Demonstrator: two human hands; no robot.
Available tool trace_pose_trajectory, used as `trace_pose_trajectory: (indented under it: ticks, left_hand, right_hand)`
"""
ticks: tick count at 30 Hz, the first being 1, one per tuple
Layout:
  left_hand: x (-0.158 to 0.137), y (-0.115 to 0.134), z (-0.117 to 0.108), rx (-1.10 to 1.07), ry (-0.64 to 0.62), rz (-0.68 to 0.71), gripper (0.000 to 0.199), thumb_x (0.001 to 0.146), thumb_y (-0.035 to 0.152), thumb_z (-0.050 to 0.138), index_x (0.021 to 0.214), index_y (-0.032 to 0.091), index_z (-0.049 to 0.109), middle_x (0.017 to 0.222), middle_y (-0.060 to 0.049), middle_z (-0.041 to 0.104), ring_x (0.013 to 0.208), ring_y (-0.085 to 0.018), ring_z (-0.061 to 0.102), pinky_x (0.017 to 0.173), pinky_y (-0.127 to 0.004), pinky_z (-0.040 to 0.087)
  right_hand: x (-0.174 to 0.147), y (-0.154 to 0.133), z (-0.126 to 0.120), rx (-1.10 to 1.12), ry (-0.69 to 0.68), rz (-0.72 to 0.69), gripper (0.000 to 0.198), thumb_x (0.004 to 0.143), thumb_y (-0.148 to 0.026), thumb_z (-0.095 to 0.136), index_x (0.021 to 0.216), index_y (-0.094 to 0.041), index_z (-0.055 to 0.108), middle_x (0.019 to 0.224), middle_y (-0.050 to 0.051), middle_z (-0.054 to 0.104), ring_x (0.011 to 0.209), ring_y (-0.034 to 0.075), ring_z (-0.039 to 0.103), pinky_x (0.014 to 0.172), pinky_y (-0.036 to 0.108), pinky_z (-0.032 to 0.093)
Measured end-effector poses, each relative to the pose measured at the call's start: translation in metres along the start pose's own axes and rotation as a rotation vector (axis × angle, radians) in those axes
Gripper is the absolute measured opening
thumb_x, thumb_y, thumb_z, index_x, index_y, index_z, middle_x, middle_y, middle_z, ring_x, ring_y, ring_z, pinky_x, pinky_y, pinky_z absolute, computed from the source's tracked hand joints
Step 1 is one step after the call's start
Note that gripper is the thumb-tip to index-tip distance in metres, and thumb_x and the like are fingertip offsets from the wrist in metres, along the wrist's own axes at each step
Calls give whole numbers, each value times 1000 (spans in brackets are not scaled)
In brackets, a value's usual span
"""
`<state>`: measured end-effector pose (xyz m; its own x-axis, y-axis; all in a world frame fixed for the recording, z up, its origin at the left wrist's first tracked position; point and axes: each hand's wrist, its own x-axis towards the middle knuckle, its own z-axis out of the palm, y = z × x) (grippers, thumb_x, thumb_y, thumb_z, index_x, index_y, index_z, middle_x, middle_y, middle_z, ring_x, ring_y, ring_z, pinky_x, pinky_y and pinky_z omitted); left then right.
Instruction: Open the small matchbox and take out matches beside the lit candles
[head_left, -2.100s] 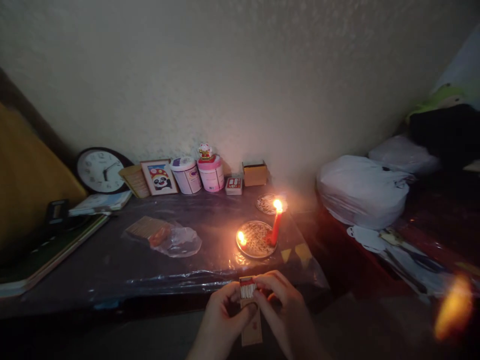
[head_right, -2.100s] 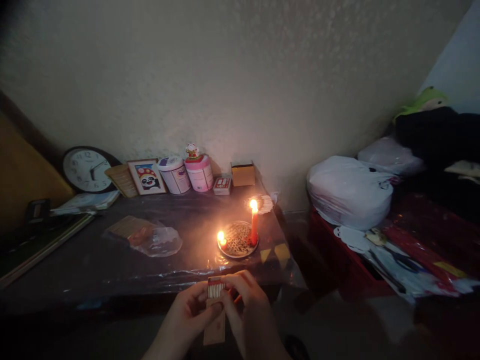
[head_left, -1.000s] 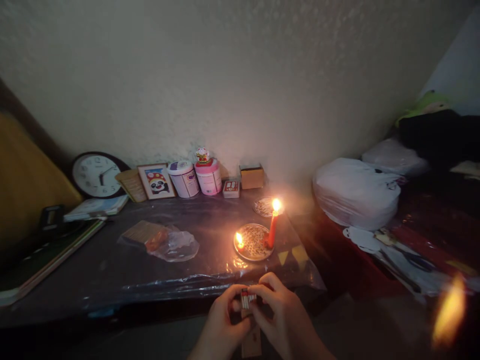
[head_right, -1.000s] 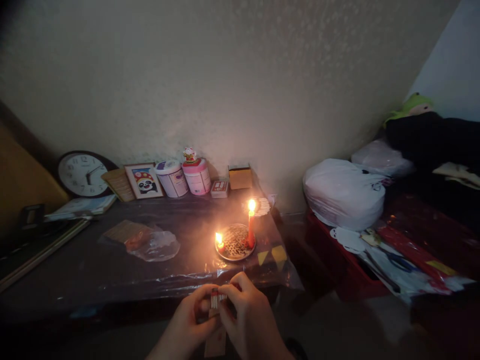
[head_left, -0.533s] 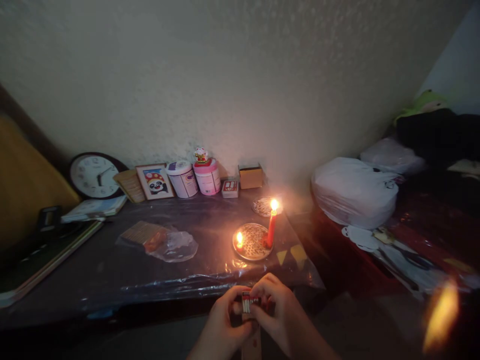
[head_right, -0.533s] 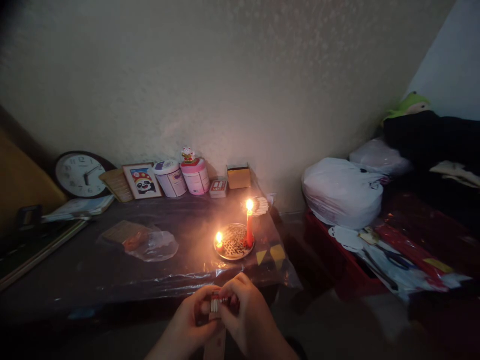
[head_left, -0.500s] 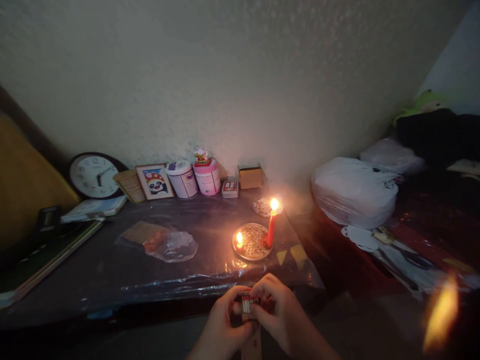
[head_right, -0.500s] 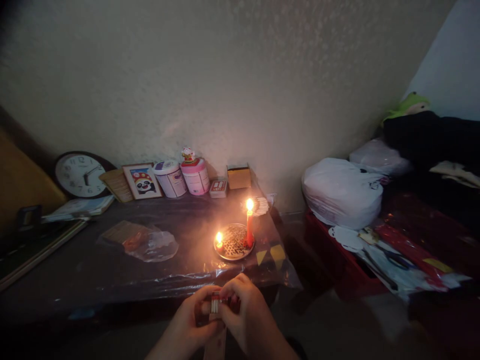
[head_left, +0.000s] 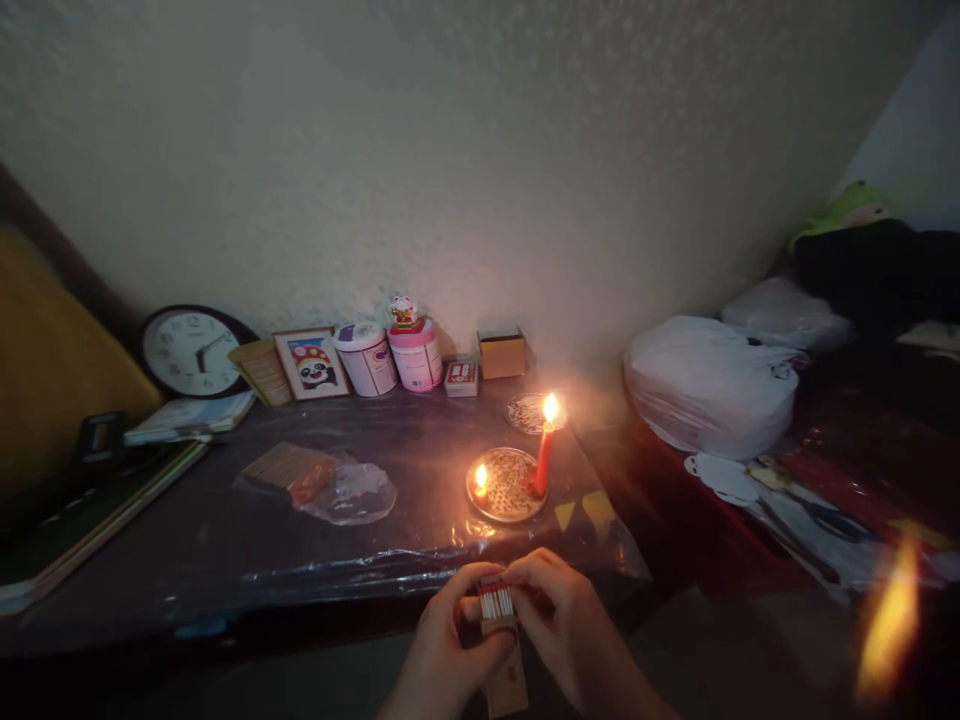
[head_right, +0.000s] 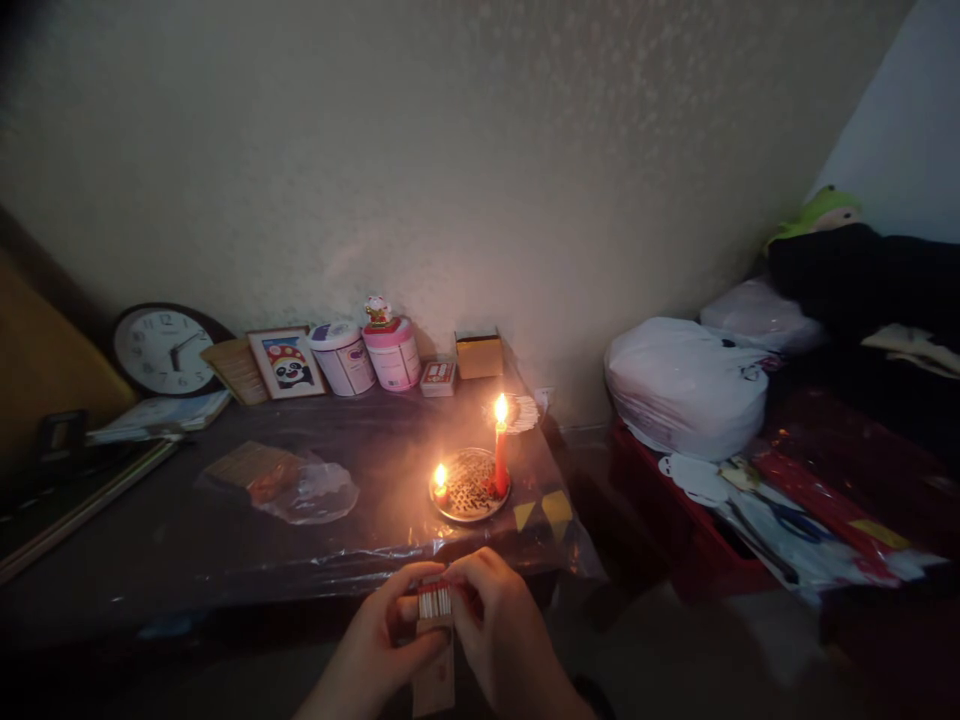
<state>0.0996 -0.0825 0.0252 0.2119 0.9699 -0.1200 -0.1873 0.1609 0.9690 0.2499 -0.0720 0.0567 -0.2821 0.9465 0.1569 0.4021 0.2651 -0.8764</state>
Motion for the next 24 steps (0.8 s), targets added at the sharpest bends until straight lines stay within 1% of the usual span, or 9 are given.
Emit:
trace_pose_trajectory:
  ticks: [4,7,10,12,18,22,24]
  left_hand:
    - [2,-5,0,-9,-16,42,38,64,12,70,100,16,58,83,-6,72,75,-22,68,67,-31,50]
    - [1,-5,0,17,-35,67,31,67,14,70,97,16,61,84,-5,72,73,-20,67,68,-31,51]
    - [-1,0,1,97,-41,76,29,67,10,68,96,16,62,80,-3,70,69,-18,66,65,-29,50]
    - [-1,2,1,109,-53,68,29,68,10,68,96,16,62,76,-2,69,68,-18,65,62,-28,50]
    - [0,0,4,97,-50,84,27,67,13,70,93,16,62,83,-4,71,61,-16,64,56,-26,48]
    - [-2,1,5,94,-49,85,26,67,9,67,91,16,62,78,-3,70,68,-17,65,62,-27,48]
    - [-2,0,5,118,-52,105,27,66,7,66,91,15,62,81,-3,70,73,-19,65,65,-28,48]
  right_hand:
    - [-1,-3,2,-70,-46,-59,18,86,-14,54,90,-24,68,87,-1,56,73,12,58,65,23,47]
    - [-1,-6,4,-101,-46,-72,21,83,-14,56,94,-26,69,86,0,55,72,12,59,65,22,48]
    - [0,-7,5,-131,-45,-61,21,79,-12,59,91,-25,70,84,0,55,72,13,59,64,22,49]
    - [0,-6,5,-146,-43,-68,19,81,-13,59,90,-26,70,84,-1,55,71,12,59,64,22,49]
    - [-2,0,6,-188,-30,-100,15,82,-14,59,87,-24,67,87,-1,55,74,12,59,67,22,47]
    - [-3,2,8,-165,-28,-83,15,79,-11,59,85,-23,65,86,-1,55,71,12,59,65,22,47]
    - [-3,4,9,-144,-19,-70,16,77,-7,58,80,-22,63,85,-2,55,70,11,58,63,21,46]
